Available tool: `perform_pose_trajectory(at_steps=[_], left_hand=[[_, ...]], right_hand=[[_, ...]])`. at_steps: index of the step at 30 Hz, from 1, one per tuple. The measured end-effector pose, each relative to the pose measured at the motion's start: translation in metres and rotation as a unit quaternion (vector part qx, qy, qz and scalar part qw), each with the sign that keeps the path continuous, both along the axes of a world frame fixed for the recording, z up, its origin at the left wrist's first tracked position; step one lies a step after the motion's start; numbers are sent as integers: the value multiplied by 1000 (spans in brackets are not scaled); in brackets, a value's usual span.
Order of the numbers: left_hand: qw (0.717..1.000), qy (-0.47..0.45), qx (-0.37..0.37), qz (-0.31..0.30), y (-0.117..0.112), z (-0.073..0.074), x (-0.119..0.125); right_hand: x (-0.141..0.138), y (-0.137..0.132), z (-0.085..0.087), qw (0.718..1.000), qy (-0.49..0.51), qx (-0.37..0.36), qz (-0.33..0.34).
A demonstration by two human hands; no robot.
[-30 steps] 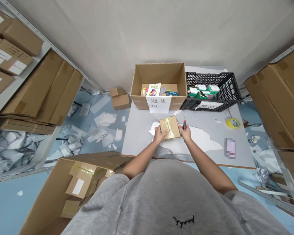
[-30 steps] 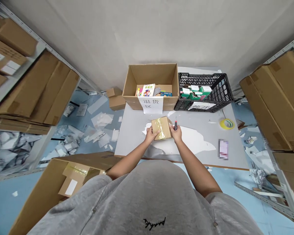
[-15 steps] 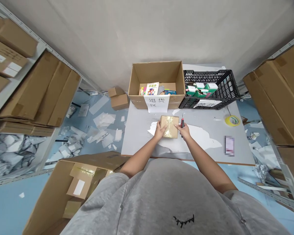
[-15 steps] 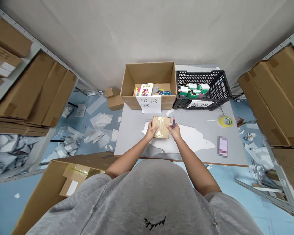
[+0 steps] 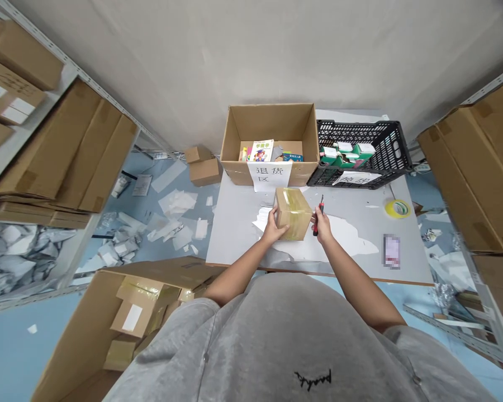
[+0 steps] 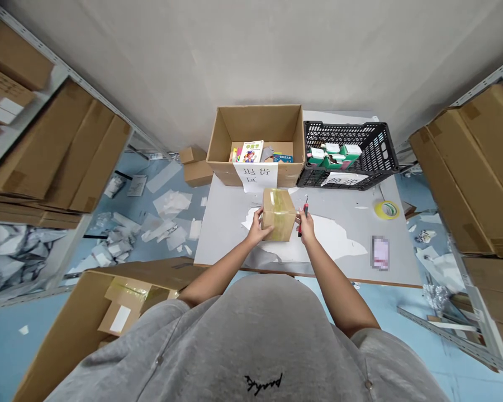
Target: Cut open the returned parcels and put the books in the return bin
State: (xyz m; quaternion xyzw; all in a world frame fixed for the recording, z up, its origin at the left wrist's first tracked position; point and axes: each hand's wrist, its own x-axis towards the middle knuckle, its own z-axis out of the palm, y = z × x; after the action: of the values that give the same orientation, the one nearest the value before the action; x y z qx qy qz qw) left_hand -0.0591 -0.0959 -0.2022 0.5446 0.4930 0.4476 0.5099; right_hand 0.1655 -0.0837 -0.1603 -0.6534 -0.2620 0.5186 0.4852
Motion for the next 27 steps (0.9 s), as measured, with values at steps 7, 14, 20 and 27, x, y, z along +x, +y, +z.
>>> perform_pose_trajectory(at_steps=[7, 14, 20, 27], left_hand=[[994, -15, -105, 18, -8, -24, 3], [966, 176, -188, 0, 4, -33, 2], [968, 147, -204, -16, 46, -34, 5], [984, 114, -134, -42, 80, -49, -1]], right_hand=[[4, -10, -23, 996, -72, -42, 26], [13, -38, -43, 995, -53, -65, 52], [13, -34, -44, 997, -35, -34, 65], [18, -30, -50, 992, -59, -12, 111]])
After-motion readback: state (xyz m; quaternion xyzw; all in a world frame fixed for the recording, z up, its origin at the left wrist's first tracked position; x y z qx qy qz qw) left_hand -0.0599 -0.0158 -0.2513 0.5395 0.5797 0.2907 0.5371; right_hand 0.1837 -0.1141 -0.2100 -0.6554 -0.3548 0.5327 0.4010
